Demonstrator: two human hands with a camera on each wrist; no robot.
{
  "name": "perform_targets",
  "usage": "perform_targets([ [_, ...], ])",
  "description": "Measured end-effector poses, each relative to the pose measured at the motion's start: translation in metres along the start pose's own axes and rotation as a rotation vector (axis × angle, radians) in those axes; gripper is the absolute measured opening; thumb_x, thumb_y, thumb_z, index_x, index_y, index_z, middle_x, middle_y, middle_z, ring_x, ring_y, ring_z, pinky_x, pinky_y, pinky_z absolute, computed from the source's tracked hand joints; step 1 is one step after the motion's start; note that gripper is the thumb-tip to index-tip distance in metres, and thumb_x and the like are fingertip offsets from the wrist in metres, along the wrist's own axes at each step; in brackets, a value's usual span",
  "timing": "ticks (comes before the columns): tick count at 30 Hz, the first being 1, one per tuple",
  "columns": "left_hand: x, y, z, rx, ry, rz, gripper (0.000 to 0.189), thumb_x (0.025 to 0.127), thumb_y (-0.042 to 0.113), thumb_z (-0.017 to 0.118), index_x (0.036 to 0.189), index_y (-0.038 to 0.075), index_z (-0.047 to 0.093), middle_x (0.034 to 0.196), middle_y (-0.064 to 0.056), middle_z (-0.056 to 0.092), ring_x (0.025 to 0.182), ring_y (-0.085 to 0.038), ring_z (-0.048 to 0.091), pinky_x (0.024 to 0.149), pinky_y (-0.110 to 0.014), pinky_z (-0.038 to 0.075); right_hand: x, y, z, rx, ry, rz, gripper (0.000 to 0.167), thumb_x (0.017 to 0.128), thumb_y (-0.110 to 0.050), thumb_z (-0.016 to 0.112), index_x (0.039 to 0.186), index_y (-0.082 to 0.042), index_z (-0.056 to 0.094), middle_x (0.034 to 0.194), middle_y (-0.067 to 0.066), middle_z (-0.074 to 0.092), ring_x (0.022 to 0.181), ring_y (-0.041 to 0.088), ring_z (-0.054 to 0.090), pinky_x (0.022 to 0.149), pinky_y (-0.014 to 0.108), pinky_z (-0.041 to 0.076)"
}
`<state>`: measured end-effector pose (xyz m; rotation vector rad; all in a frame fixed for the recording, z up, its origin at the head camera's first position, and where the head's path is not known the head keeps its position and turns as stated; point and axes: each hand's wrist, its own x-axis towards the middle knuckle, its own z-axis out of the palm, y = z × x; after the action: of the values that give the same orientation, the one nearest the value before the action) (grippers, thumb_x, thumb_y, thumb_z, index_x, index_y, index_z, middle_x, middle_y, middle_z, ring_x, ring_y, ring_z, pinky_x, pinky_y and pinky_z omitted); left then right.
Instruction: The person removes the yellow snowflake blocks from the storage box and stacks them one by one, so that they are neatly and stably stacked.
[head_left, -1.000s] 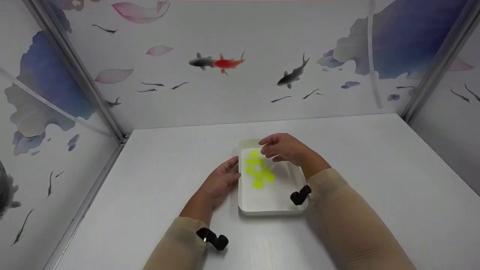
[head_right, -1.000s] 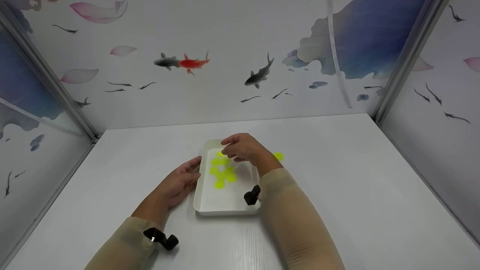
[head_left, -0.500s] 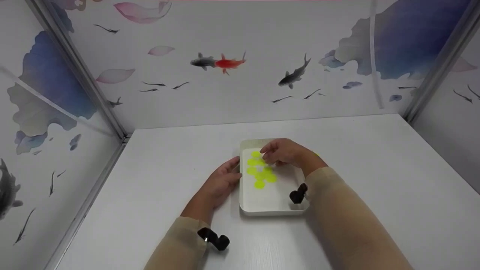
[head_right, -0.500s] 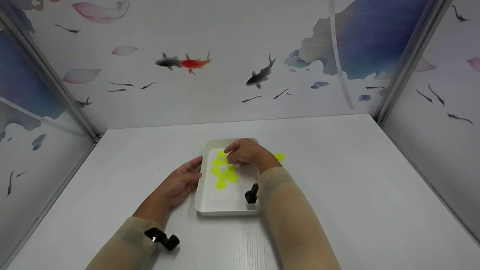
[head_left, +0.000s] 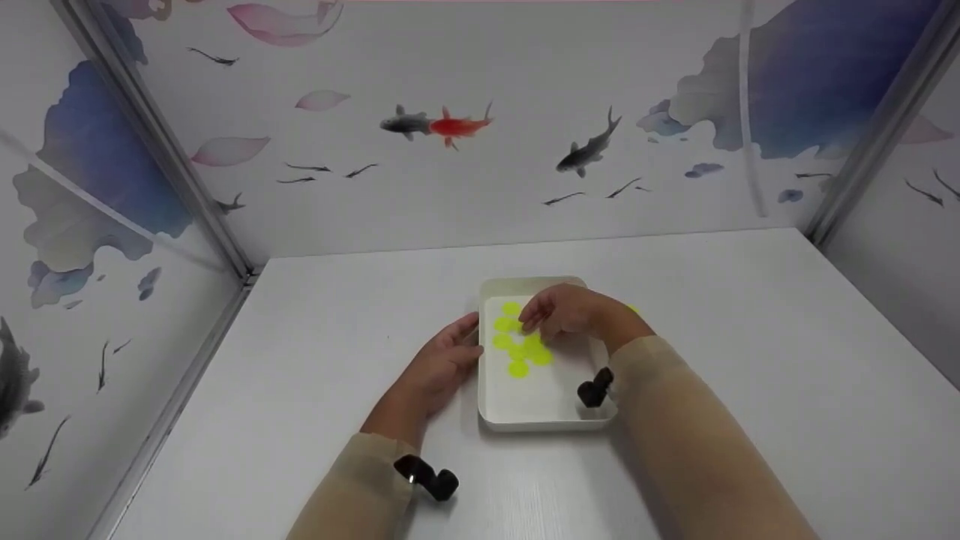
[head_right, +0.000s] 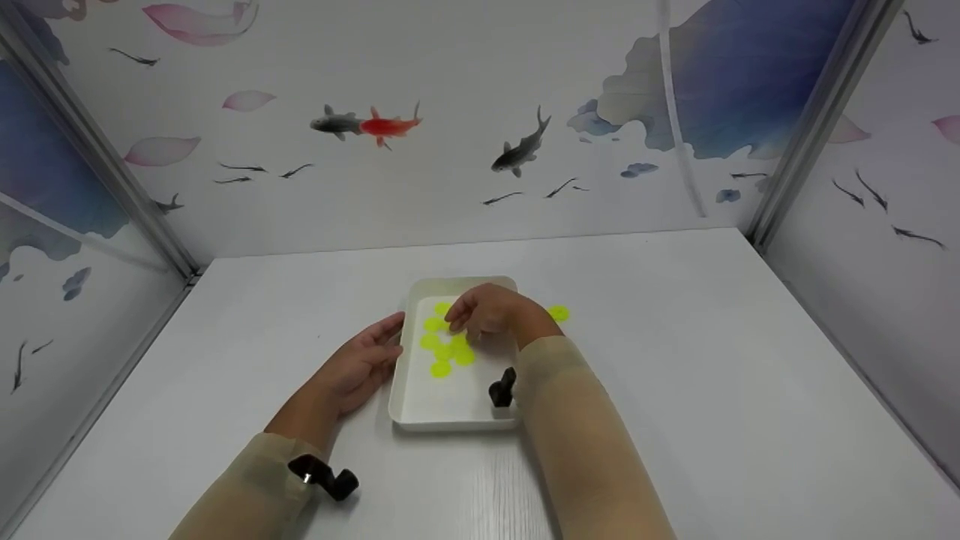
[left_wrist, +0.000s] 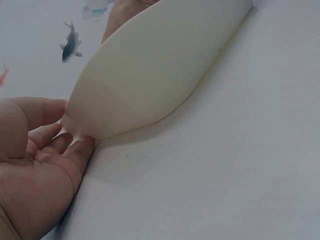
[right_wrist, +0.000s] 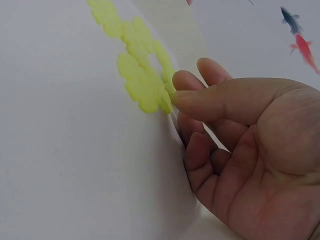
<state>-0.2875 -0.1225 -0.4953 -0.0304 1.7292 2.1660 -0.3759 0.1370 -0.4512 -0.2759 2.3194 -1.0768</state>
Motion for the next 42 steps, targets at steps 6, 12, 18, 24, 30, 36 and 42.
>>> perform_targets([
  [6, -0.0019, 0.0009, 0.0000, -0.007, 0.000, 0.008, 0.073, 0.103, 0.001, 0.061, 0.169, 0.015, 0.034, 0.178, 0.000, 0.031, 0.166, -0.022, 0.029, 0.134, -0.042, 0.032, -0.0021, -0.0020, 0.0014, -0.050, -0.033, -0.021, 0.039, 0.089, 0.010, 0.073, 0.114, -0.018, 0.080, 0.118, -0.003, 0.081, 0.102, 0.017, 0.062, 0.088, 0.024, 0.054],
  [12, -0.0027, 0.0015, -0.0004, -0.005, -0.004, 0.007, 0.073, 0.103, 0.000, 0.061, 0.169, 0.016, 0.034, 0.178, 0.000, 0.030, 0.166, -0.021, 0.029, 0.134, -0.042, 0.032, -0.0011, -0.0025, 0.0033, -0.105, -0.020, -0.012, 0.038, 0.089, 0.008, 0.074, 0.112, -0.022, 0.081, 0.115, -0.006, 0.080, 0.101, 0.018, 0.060, 0.088, 0.026, 0.052],
  [18, -0.0025, 0.0015, 0.0005, -0.003, -0.004, 0.004, 0.072, 0.102, 0.000, 0.061, 0.168, 0.016, 0.036, 0.177, 0.001, 0.032, 0.166, -0.021, 0.029, 0.134, -0.042, 0.031, -0.0017, -0.0031, 0.0043, -0.130, -0.010, -0.010, 0.038, 0.089, 0.007, 0.076, 0.110, -0.025, 0.082, 0.114, -0.004, 0.078, 0.103, 0.019, 0.060, 0.091, 0.029, 0.052],
  [24, 0.0006, 0.0013, 0.0009, 0.002, 0.006, -0.007, 0.073, 0.101, -0.001, 0.061, 0.168, 0.017, 0.037, 0.177, 0.002, 0.033, 0.165, -0.019, 0.030, 0.134, -0.041, 0.032, -0.0036, -0.0024, 0.0043, -0.137, 0.029, 0.015, 0.037, 0.089, 0.004, 0.077, 0.110, -0.027, 0.081, 0.116, -0.001, 0.072, 0.108, 0.022, 0.060, 0.093, 0.030, 0.052],
  [30, 0.0004, 0.0002, -0.0006, -0.009, -0.009, 0.000, 0.074, 0.102, -0.001, 0.061, 0.168, 0.017, 0.035, 0.177, 0.003, 0.032, 0.166, -0.019, 0.028, 0.134, -0.041, 0.031, -0.0028, 0.0004, 0.0048, -0.157, 0.060, -0.014, 0.039, 0.089, 0.001, 0.079, 0.116, -0.027, 0.078, 0.119, 0.000, 0.068, 0.111, 0.024, 0.058, 0.098, 0.033, 0.052],
  [36, -0.0007, 0.0000, -0.0013, -0.023, -0.021, 0.003, 0.074, 0.102, -0.001, 0.060, 0.169, 0.016, 0.034, 0.178, 0.002, 0.030, 0.167, -0.019, 0.026, 0.135, -0.041, 0.030, -0.0015, 0.0039, 0.0035, -0.177, 0.079, -0.064, 0.038, 0.091, -0.001, 0.079, 0.121, -0.023, 0.076, 0.118, 0.000, 0.067, 0.111, 0.023, 0.058, 0.102, 0.036, 0.051],
  [42, 0.0000, 0.0008, -0.0012, -0.024, -0.014, -0.001, 0.074, 0.102, -0.001, 0.060, 0.169, 0.017, 0.034, 0.178, 0.003, 0.031, 0.167, -0.018, 0.026, 0.135, -0.040, 0.030, -0.0015, 0.0047, 0.0018, -0.122, 0.099, -0.053, 0.036, 0.093, -0.002, 0.074, 0.122, -0.024, 0.076, 0.120, 0.001, 0.068, 0.109, 0.023, 0.058, 0.095, 0.031, 0.052],
])
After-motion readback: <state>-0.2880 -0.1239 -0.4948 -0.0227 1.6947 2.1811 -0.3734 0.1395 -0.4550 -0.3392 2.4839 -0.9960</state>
